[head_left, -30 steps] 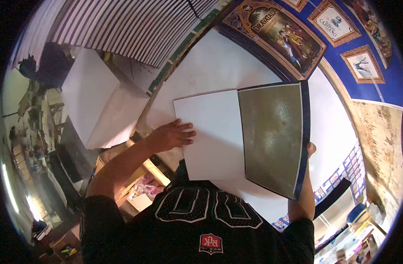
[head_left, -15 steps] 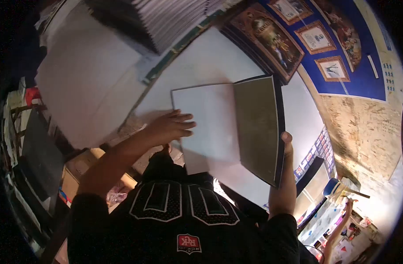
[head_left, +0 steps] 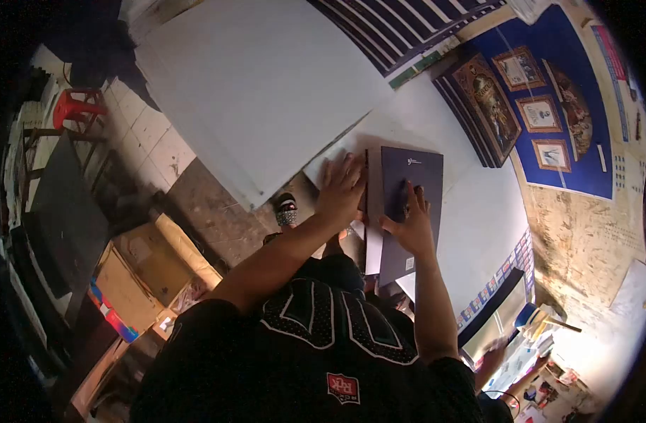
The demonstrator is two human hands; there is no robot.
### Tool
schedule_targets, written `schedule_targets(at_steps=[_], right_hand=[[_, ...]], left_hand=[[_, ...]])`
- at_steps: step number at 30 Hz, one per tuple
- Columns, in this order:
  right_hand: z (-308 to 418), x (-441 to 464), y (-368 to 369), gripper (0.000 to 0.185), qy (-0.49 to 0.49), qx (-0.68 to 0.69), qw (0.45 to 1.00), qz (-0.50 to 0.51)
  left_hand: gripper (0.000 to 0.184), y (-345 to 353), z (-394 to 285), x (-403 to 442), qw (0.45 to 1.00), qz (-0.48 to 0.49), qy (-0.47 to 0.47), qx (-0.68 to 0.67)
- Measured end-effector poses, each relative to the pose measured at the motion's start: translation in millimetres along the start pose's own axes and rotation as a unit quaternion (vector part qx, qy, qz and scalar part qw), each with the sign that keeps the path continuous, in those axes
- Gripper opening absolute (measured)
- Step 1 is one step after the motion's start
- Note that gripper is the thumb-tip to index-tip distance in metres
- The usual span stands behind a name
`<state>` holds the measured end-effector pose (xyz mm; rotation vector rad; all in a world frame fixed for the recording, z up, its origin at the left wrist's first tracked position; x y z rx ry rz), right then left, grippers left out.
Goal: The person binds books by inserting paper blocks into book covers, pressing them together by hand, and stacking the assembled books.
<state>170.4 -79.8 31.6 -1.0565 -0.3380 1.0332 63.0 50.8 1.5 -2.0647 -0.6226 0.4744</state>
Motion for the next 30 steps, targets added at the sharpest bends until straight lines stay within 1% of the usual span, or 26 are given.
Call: schedule_targets(at_steps=[1,3,4,6,7,9,13,16,18,19,21,22,24,25,27,28,29,30], right_hand=[[1.1,3.1,9.9,0.112,-0.002,0.0,1.0,0.003],[1.6,3.8,20.1,0.11,0.029,-0.055,0.998,-0.003],[5.9,6.7,22.1,0.11,0.027,-0.056,0.998,-0.001],[4.0,2.4,27.0,0.111,0.087,-0.055,0.995,0.007],[3.2,4.1,30.5,0.111,0.087,-0.055,0.995,0.009],[3.0,2.6,32.7,0.112,0.083,-0.088,0.993,-0.011],[8.3,0.6,36.7,0.109,0.112,-0.118,0.987,0.005],[6.8,2.1,35.7,0.105,0.116,-0.127,0.985,-0.005],[8.4,1.3,34.9,0.095,0.085,-0.126,0.988,-0.032],[6.0,0.1,36.1,0.095,0.09,-0.125,0.988,-0.032],[6.8,0.1,34.7,0.084,0.087,-0.155,0.982,-0.058],[5.3,1.9,36.3,0.084,0.088,-0.154,0.982,-0.059],[8.0,-1.3,39.7,0.076,0.089,-0.209,0.971,-0.078],[6.1,-1.0,43.3,0.076,0.092,-0.206,0.971,-0.082],[9.0,-3.5,44.6,0.074,0.091,-0.235,0.962,-0.108],[6.9,-3.1,46.8,0.072,0.107,-0.238,0.962,-0.084],[4.7,-2.5,48.0,0.072,0.11,-0.23,0.963,-0.085],[5.1,-4.0,47.8,0.072,0.101,-0.23,0.963,-0.1]], left_hand=[[0.103,1.5,-0.7,1.0,1.0,-0.003,0.01,0.018],[0.101,2.6,3.0,0.8,1.0,-0.003,0.013,0.005],[0.099,3.9,3.1,3.1,1.0,0.011,0.017,0.002],[0.097,8.1,2.6,3.4,0.998,0.049,0.021,0.021],[0.097,9.5,3.8,4.8,0.998,0.05,0.02,0.02],[0.098,8.7,1.3,3.1,0.999,0.023,0.033,0.005],[0.099,11.0,0.3,1.9,0.998,0.024,0.045,0.022],[0.101,7.0,1.7,3.9,0.999,0.022,0.044,0.008],[0.109,8.1,2.3,3.0,0.998,0.043,0.043,-0.01],[0.109,8.3,1.1,2.9,0.998,0.047,0.046,-0.009],[0.103,4.0,0.8,3.0,0.998,0.027,0.049,-0.009],[0.103,3.8,1.0,5.1,0.998,0.027,0.051,-0.008],[0.099,0.6,3.8,1.7,0.997,0.031,0.055,-0.035],[0.099,-0.3,3.6,3.6,0.997,0.032,0.06,-0.032],[0.087,-0.3,3.6,3.7,0.996,0.054,0.064,-0.02],[0.074,-2.7,2.9,3.5,0.996,0.065,0.059,0.004],[0.074,-2.2,5.2,-3.4,0.996,0.069,0.06,0.012],[0.066,-0.8,10.2,-12.2,0.994,0.088,0.043,-0.038]])
Point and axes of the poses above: each hand's wrist, its own x-axis towards the middle knuckle, its own y-axis out of the palm, z = x × y, the point moved 9 cm from there along x, towards the middle knuckle, and after that the axes turned 15 degrees about -y, right-handed, at the moved point
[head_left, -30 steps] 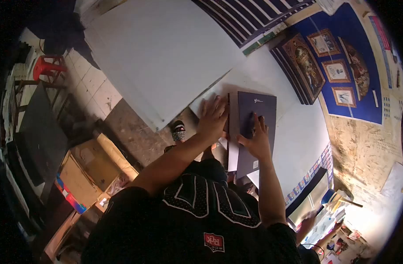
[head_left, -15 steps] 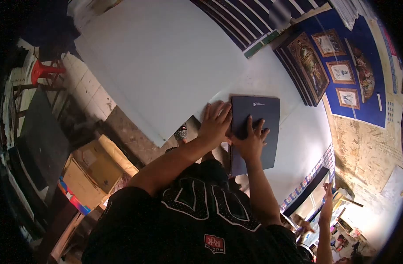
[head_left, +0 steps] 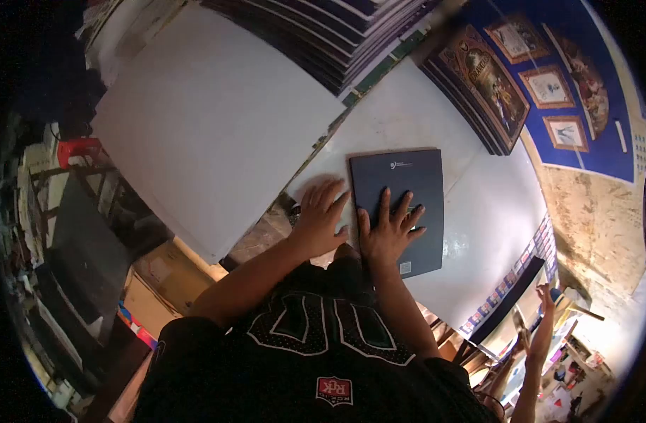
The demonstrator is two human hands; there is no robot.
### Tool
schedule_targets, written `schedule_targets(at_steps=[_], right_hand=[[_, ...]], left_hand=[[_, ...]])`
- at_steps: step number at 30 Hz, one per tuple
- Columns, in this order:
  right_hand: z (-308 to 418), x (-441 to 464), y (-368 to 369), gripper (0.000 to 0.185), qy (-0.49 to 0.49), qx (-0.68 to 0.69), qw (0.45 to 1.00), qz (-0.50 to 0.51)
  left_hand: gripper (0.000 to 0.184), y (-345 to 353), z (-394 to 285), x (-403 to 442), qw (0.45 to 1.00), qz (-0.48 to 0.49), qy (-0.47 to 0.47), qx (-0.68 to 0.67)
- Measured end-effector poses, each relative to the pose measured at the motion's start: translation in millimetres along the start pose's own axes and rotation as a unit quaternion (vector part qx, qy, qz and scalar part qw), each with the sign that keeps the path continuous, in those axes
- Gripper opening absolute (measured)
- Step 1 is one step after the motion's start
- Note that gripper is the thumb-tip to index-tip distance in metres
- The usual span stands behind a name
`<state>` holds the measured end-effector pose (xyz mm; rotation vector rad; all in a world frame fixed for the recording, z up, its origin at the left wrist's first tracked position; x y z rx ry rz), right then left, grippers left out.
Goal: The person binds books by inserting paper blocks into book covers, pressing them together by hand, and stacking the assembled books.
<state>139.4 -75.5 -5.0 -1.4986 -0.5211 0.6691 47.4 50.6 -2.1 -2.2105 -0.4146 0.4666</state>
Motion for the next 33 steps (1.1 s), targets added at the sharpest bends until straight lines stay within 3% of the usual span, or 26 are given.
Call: schedule_targets(at_steps=[1,3,4,6,10,16,18,19,21,22,24,26,27,28,29,31,32,33], right_hand=[[-0.7,-2.2,-1.1,0.072,-0.003,0.002,1.0,-0.017],[-4.8,-3.8,-1.0,0.071,0.007,0.018,1.0,-0.015],[-5.1,-0.7,-2.0,0.07,0.0,0.025,1.0,-0.019],[-7.8,-2.1,-2.0,0.069,0.009,0.043,0.999,-0.018],[-8.4,-3.3,-11.3,0.068,0.0,0.056,0.997,-0.053],[-6.0,-7.7,-14.1,0.07,-0.003,0.062,0.996,-0.069],[-7.2,-16.4,-22.1,0.073,-0.012,0.053,0.995,-0.083],[0.0,-21.3,-24.3,0.075,-0.046,0.062,0.995,-0.06],[9.6,-33.9,-29.8,0.077,-0.082,0.069,0.993,-0.044],[17.0,-42.3,-26.4,0.075,-0.108,0.052,0.993,-0.004],[29.4,-50.9,-43.2,0.07,-0.129,0.061,0.989,0.043],[33.8,-56.5,-92.2,0.068,-0.155,0.071,0.985,0.037],[33.8,-60.9,-106.3,0.068,-0.177,0.086,0.98,0.04],[25.6,-60.7,-124.7,0.069,-0.19,0.03,0.981,-0.019],[5.1,-58.4,-133.3,0.066,-0.163,0.066,0.984,-0.035],[-33.6,-53.3,-170.2,0.056,-0.123,0.157,0.977,-0.076],[-45.6,-50.6,-199.3,0.053,-0.068,0.212,0.972,-0.072],[-57.0,-51.6,-218.0,0.05,-0.013,0.267,0.961,-0.068]], left_hand=[[0.058,-2.4,-0.3,-9.0,0.998,0.017,-0.014,-0.051],[0.046,18.6,-3.5,-43.4,0.96,0.242,-0.099,-0.103],[0.046,29.4,-7.2,-52.6,0.959,0.254,-0.09,-0.094],[0.045,77.6,1.8,-82.0,0.9,0.36,-0.175,-0.17],[0.046,126.5,-21.4,-79.3,0.894,0.371,-0.092,-0.236],[0.039,126.5,-28.9,-74.6,0.917,0.321,-0.068,-0.226],[0.035,118.0,-33.8,-78.5,0.9,0.344,-0.131,-0.233],[0.035,114.5,-36.9,-78.0,0.905,0.337,-0.119,-0.232],[0.036,107.6,-40.8,-82.2,0.918,0.321,-0.083,-0.216],[0.038,85.5,-57.7,-81.4,0.944,0.306,-0.051,-0.11],[0.041,85.8,-67.9,-88.9,0.953,0.274,0.008,-0.127],[0.044,69.1,-82.6,-88.9,0.958,0.238,0.063,-0.149],[0.045,55.0,-96.6,-90.9,0.946,0.27,0.077,-0.164],[0.046,46.1,-104.5,-93.3,0.931,0.304,0.092,-0.178],[0.046,46.0,-100.4,-90.0,0.932,0.3,0.098,-0.178],[0.045,52.2,-87.4,-72.7,0.87,0.325,0.064,-0.364],[0.041,54.0,-71.4,-60.6,0.872,0.298,0.015,-0.387],[0.041,57.1,-63.6,-54.4,0.873,0.295,0.025,-0.388]])
Point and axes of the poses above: each hand's wrist, its own x-axis towards the middle knuckle, its own y-axis out of the palm, z = x × y, the point moved 9 cm from there along x, towards the middle knuckle, and after that the axes turned 15 degrees about -y, right-handed, at the moved point
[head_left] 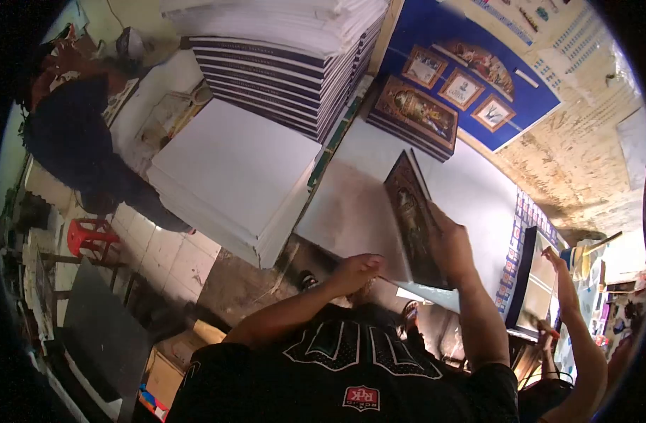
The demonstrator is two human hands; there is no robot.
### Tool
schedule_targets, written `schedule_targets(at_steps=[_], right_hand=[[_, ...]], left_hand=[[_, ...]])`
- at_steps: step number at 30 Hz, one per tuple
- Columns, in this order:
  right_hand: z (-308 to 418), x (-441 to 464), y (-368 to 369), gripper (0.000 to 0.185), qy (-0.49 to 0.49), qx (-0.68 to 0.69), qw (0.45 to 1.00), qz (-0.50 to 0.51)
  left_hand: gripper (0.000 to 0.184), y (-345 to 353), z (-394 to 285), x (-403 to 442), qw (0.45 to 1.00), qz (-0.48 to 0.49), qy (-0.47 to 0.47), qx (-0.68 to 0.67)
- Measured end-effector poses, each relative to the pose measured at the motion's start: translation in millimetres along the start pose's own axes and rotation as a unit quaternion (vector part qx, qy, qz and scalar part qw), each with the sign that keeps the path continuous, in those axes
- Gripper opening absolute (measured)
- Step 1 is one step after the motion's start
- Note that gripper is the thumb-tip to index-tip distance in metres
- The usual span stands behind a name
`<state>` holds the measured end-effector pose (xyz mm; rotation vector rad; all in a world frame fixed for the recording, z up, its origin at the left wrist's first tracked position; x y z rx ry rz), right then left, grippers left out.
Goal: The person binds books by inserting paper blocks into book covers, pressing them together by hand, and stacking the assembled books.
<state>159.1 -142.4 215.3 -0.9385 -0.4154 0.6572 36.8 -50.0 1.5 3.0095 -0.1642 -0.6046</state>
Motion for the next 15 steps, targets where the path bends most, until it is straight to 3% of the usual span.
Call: schedule_targets(at_steps=[2,3,4,5,6,9,13,15], right_hand=[[-6.0,-9.8,-21.8,0.049,-0.03,0.06,0.997,-0.037],[-6.3,-15.7,-29.4,0.049,-0.056,0.127,0.988,-0.065],[-8.4,-20.6,-32.8,0.049,-0.061,0.124,0.988,-0.07],[-15.8,-25.9,-32.4,0.048,-0.041,0.226,0.969,-0.091],[-22.4,-28.8,-30.2,0.049,-0.019,0.328,0.938,-0.111],[-30.0,-30.9,-26.1,0.048,0.026,0.425,0.899,-0.104],[-72.1,-21.9,-6.6,0.054,0.009,0.512,0.852,-0.105],[-94.0,-17.2,2.9,0.055,0.051,0.551,0.829,-0.087]], left_hand=[[0.041,-38.5,11.3,5.0,0.99,-0.141,-0.004,-0.025],[0.041,-41.9,7.4,5.2,0.99,-0.141,0.003,-0.022],[0.039,-52.5,8.6,5.0,0.981,-0.168,-0.017,-0.097],[0.038,-63.3,11.0,4.6,0.965,-0.195,-0.039,-0.171],[0.038,-69.1,-2.4,0.8,0.966,-0.195,-0.036,-0.167],[0.037,-70.8,-15.6,-3.4,0.946,-0.099,-0.111,-0.287],[0.031,-75.5,-10.5,3.4,0.946,-0.098,-0.098,-0.291],[0.029,-79.6,-12.8,9.7,0.954,-0.136,-0.073,-0.256]])
Point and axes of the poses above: each hand's wrist, its own x-axis towards the middle knuckle, its own y-axis out of the palm, z = x × y, the point moved 9 cm from there along x, towards the middle knuckle, and after that the axes turned 15 degrees about -y, right-handed, at the moved point
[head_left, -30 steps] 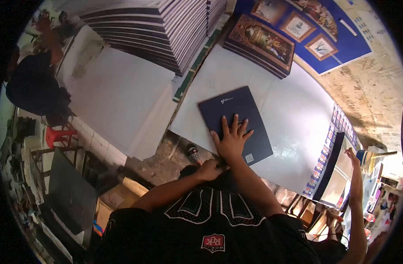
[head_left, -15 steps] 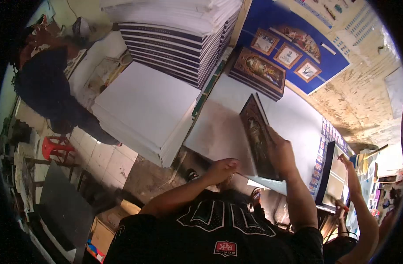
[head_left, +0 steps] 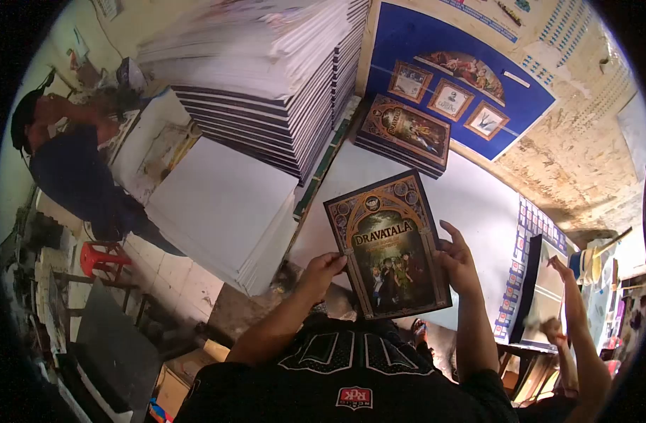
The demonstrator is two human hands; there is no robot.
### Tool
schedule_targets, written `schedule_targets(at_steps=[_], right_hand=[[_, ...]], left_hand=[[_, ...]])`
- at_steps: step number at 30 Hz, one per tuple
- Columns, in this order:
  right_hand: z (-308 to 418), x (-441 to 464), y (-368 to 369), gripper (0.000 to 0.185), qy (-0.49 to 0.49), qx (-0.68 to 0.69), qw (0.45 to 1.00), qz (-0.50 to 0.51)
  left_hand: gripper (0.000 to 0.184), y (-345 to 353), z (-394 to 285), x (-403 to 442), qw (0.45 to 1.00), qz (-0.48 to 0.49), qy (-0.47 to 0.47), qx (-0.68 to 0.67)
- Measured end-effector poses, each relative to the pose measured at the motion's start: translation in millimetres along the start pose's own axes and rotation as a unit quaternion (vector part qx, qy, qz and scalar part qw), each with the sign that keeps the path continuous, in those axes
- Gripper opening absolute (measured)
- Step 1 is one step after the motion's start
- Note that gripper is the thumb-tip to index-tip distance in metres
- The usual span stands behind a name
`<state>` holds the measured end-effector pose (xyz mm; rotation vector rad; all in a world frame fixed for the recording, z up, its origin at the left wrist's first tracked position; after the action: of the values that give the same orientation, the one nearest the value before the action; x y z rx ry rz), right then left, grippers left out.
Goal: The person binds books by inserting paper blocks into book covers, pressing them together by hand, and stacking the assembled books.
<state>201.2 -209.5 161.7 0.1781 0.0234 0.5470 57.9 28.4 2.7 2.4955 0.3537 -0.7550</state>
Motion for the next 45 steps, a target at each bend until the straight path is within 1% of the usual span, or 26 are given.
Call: schedule_targets(at_steps=[3,4,6,7,8,9,11,12,14,15,17,19,21,23,25,28,29,31,33,35,37,39,40,42,43,45], right_hand=[[-15.8,16.1,-11.7,0.052,0.049,-0.115,0.991,0.053],[-19.8,23.1,-13.3,0.049,0.011,-0.091,0.993,0.067],[-17.0,31.6,-24.5,0.048,0.015,-0.086,0.994,0.061],[-13.9,34.0,-29.8,0.047,0.021,-0.084,0.995,0.055],[-11.4,36.7,-34.4,0.047,0.027,-0.077,0.995,0.054],[-7.0,40.0,-39.4,0.046,0.023,-0.084,0.995,0.047],[5.0,43.8,-44.4,0.045,0.024,-0.081,0.996,0.034],[18.6,48.8,-41.7,0.044,0.006,-0.131,0.989,0.063],[22.3,56.7,-39.9,0.043,-0.016,-0.188,0.978,0.092],[25.2,60.0,-37.5,0.043,-0.013,-0.183,0.979,0.09],[32.8,67.7,-25.7,0.042,0.006,-0.313,0.935,0.166],[37.1,78.3,-24.6,0.043,-0.044,-0.344,0.92,0.18],[29.8,89.1,-30.6,0.045,-0.023,-0.328,0.924,0.194],[29.2,103.6,-62.5,0.046,-0.096,-0.278,0.946,0.134],[34.3,116.7,-98.0,0.044,0.045,-0.195,0.98,-0.007],[11.0,134.3,-139.1,0.04,-0.029,0.029,0.98,-0.193],[-17.3,137.2,-146.2,0.038,-0.041,0.129,0.96,-0.243],[-67.0,148.3,-120.2,0.029,0.0,0.183,0.966,-0.184],[-113.9,166.9,-89.1,0.03,0.043,0.261,0.937,-0.227],[-137.1,194.8,-68.7,0.025,0.023,0.352,0.898,-0.264],[-148.1,225.4,-42.3,0.025,0.044,0.364,0.87,-0.33],[-148.1,257.7,-26.5,0.025,0.031,0.389,0.846,-0.365],[-164.7,283.5,-29.4,0.025,0.031,0.389,0.847,-0.36],[-172.1,325.4,-48.3,0.024,-0.157,0.098,0.954,-0.236],[-167.2,317.9,-26.6,0.024,0.012,0.365,0.873,-0.323],[-152.5,311.4,-23.6,0.023,0.007,0.294,0.922,-0.254]], left_hand=[[0.03,9.1,-5.3,6.6,0.997,-0.026,0.003,0.073],[0.03,10.3,-9.9,6.4,0.997,-0.032,-0.004,0.076],[0.043,19.2,-20.0,16.5,0.96,-0.046,-0.084,0.263],[0.043,27.0,-24.2,22.2,0.959,-0.05,-0.089,0.265],[0.05,21.1,-55.9,18.2,0.912,-0.206,0.039,0.353],[0.058,24.1,-88.3,1.9,0.817,-0.348,0.165,0.428],[0.078,56.3,-145.0,0.2,0.805,-0.322,0.253,0.43],[0.078,74.1,-165.3,3.1,0.803,-0.321,0.25,0.437],[0.088,136.8,-190.5,15.4,0.687,-0.287,0.247,0.62],[0.093,161.2,-201.9,20.9,0.699,-0.249,0.273,0.612],[0.097,204.8,-226.7,21.1,0.711,-0.21,0.299,0.601],[0.097,259.8,-249.1,-1.3,0.714,-0.061,0.418,0.559],[0.097,250.2,-255.9,-2.1,0.721,-0.081,0.447,0.523],[0.091,205.7,-240.9,9.5,0.704,-0.166,0.478,0.498],[0.087,127.0,-171.0,48.4,0.718,-0.248,0.354,0.545],[0.088,44.0,-58.7,63.5,0.685,-0.294,0.104,0.659],[0.088,32.6,-37.1,56.3,0.693,-0.297,0.1,0.65],[0.09,19.2,-8.4,48.8,0.635,-0.315,0.082,0.7],[0.091,15.6,-8.2,48.9,0.64,-0.329,0.091,0.688],[0.092,20.5,-3.4,49.7,0.652,-0.326,0.106,0.676],[0.093,21.3,-7.0,47.3,0.624,-0.342,0.121,0.692],[0.093,21.5,-9.3,50.0,0.637,-0.333,0.097,0.689],[0.093,21.2,-11.5,49.8,0.639,-0.336,0.11,0.683],[0.093,18.8,-10.7,45.8,0.646,-0.335,0.105,0.678],[0.092,18.0,-10.7,46.6,0.648,-0.333,0.089,0.679],[0.092,17.5,-13.2,47.3,0.646,-0.347,0.084,0.675]])
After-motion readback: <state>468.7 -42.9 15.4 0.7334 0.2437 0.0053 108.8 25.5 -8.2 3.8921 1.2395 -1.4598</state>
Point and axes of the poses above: each hand's wrist, its own x-axis towards the middle knuckle, its own y-axis out of the palm, z = x × y, the point moved 9 cm from there along x, towards the middle knuckle, and after that the axes turned 15 degrees about -y, right-handed, at the moved point
